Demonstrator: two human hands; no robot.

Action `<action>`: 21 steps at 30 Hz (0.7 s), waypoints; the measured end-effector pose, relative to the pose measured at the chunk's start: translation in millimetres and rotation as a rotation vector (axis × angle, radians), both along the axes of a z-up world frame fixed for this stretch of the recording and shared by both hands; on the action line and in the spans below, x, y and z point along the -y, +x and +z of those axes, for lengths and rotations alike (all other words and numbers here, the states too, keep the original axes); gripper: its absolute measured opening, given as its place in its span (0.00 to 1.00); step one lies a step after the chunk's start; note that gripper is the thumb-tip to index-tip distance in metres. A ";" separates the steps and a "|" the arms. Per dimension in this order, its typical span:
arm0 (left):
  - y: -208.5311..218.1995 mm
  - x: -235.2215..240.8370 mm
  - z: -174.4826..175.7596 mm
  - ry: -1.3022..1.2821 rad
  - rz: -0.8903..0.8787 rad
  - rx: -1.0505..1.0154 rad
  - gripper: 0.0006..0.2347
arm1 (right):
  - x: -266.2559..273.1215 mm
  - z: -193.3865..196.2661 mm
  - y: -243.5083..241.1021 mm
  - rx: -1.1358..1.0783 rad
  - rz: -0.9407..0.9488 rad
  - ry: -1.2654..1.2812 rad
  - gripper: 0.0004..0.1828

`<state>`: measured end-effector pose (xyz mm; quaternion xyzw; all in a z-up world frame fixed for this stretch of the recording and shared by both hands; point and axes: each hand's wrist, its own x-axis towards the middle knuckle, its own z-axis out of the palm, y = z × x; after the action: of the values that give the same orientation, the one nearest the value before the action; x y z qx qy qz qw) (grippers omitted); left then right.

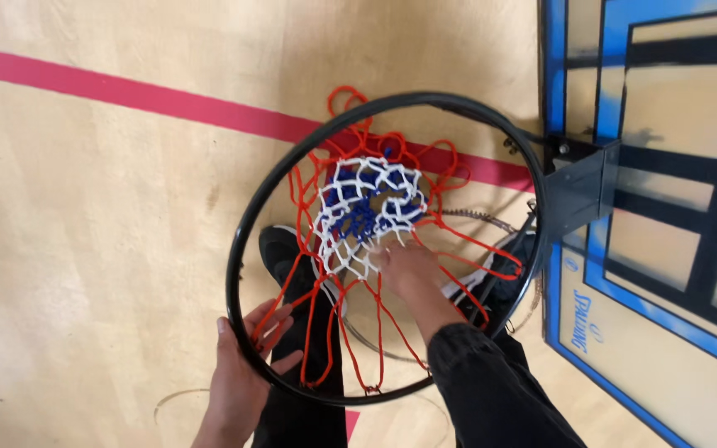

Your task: The person ties a red and white basketball net to the rim of a basketball hoop. They loop the net through the holes in the rim and secure it with knots, working around the circumference of the hoop.

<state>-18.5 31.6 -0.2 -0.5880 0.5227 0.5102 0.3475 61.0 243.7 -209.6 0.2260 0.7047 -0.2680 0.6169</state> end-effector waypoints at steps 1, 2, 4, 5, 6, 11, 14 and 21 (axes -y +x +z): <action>-13.0 -9.3 8.4 -0.031 -0.011 0.038 0.33 | -3.6 0.1 1.3 -0.082 0.025 0.086 0.33; -20.0 -20.3 19.3 -0.058 -0.021 0.094 0.32 | -9.8 5.1 12.2 -0.146 0.054 0.176 0.31; -20.8 -22.8 20.5 -0.065 -0.024 0.095 0.32 | -33.0 33.0 -14.7 -0.005 0.181 0.137 0.35; -20.8 -23.5 19.9 -0.077 -0.026 0.090 0.32 | -43.8 45.3 -28.6 0.131 0.307 0.093 0.40; -18.4 -20.5 15.8 -0.080 -0.027 0.089 0.32 | -47.7 37.1 -18.2 0.129 0.307 0.091 0.40; -17.8 -20.0 15.5 -0.071 0.001 0.074 0.33 | -39.9 -35.5 44.9 0.183 0.213 -0.051 0.41; -18.6 -22.8 14.6 -0.089 0.010 0.077 0.32 | -27.1 -30.8 22.8 0.159 0.192 0.012 0.36; -8.7 -10.5 3.8 -0.062 0.002 0.047 0.33 | -11.8 -27.1 3.5 -0.058 0.107 -0.040 0.35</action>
<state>-27.2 42.1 3.6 -0.6108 0.5295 0.4801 0.3406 64.5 255.5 -236.7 0.1679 0.7276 -0.2554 0.6142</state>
